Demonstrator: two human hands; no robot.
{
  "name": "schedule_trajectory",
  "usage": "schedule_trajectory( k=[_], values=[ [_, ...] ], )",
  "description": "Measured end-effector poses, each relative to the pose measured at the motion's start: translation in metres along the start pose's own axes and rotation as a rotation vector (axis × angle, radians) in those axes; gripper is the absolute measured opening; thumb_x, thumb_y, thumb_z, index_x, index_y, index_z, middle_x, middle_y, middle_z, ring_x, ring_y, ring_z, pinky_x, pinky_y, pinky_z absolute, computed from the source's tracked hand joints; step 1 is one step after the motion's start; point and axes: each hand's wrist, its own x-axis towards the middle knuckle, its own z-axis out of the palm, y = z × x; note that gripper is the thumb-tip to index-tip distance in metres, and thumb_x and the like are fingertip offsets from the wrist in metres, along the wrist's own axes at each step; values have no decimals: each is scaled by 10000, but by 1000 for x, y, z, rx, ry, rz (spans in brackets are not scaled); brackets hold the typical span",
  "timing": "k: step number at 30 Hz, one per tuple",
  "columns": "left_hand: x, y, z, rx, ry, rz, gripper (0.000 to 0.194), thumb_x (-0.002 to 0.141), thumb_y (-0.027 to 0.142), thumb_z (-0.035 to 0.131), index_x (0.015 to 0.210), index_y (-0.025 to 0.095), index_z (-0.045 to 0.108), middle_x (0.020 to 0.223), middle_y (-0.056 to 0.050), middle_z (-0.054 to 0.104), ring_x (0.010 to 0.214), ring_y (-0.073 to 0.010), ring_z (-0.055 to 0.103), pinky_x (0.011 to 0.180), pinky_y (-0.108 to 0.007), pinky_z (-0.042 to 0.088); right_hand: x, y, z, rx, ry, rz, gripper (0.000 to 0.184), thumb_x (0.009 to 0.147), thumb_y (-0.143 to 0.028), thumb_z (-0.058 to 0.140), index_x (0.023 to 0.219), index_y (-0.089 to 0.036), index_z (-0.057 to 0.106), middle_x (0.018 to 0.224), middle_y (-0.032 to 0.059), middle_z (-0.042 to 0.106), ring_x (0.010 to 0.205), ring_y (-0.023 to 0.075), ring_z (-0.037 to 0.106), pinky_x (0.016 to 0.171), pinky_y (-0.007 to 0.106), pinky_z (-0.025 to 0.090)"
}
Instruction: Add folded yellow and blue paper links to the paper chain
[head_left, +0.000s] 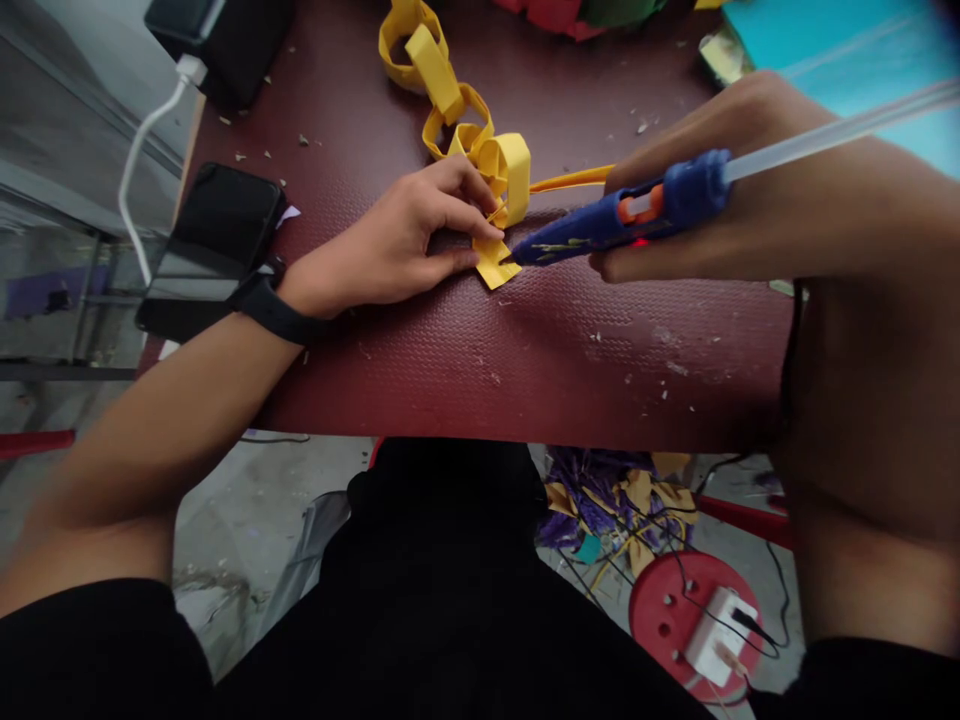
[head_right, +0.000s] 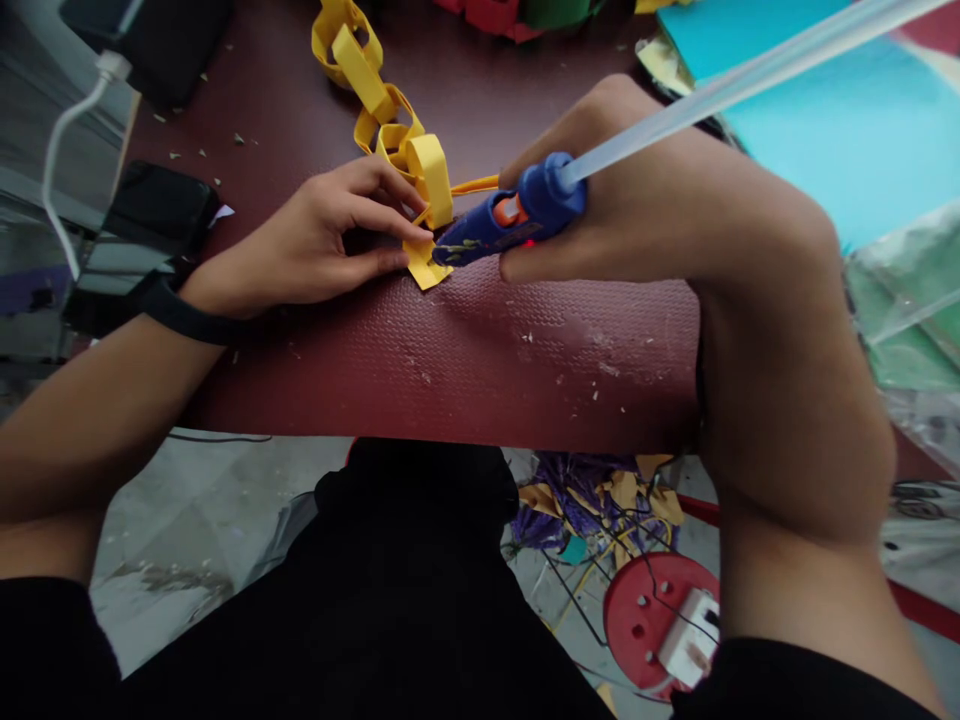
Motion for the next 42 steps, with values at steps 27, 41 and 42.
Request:
schedule_trajectory(
  k=[27,41,42],
  values=[
    [0,-6,-3,68,-96,16,317,1068,619,728,1313,456,845,1311,10,784,1385,-301,669,1234,-549,587,4,1,10,-37,16,-175,304,802,-399,765,655,-236,555,633,-41,362,657,110,314,606,375,231],
    [-1,-2,0,28,-3,14,244,1097,494,706,1223,433,906,1388,-33,787,1324,-332,727,1220,-570,626,7,1,10,-37,-39,-114,446,800,-606,853,675,-239,633,584,-15,498,628,124,361,577,373,272],
    [-1,-2,1,23,8,17,234,1077,490,721,1208,455,912,1378,-44,791,1317,-347,738,1205,-585,634,6,2,9,-32,-39,-111,464,802,-618,870,675,-237,635,581,-15,505,622,122,360,567,370,269]
  ],
)
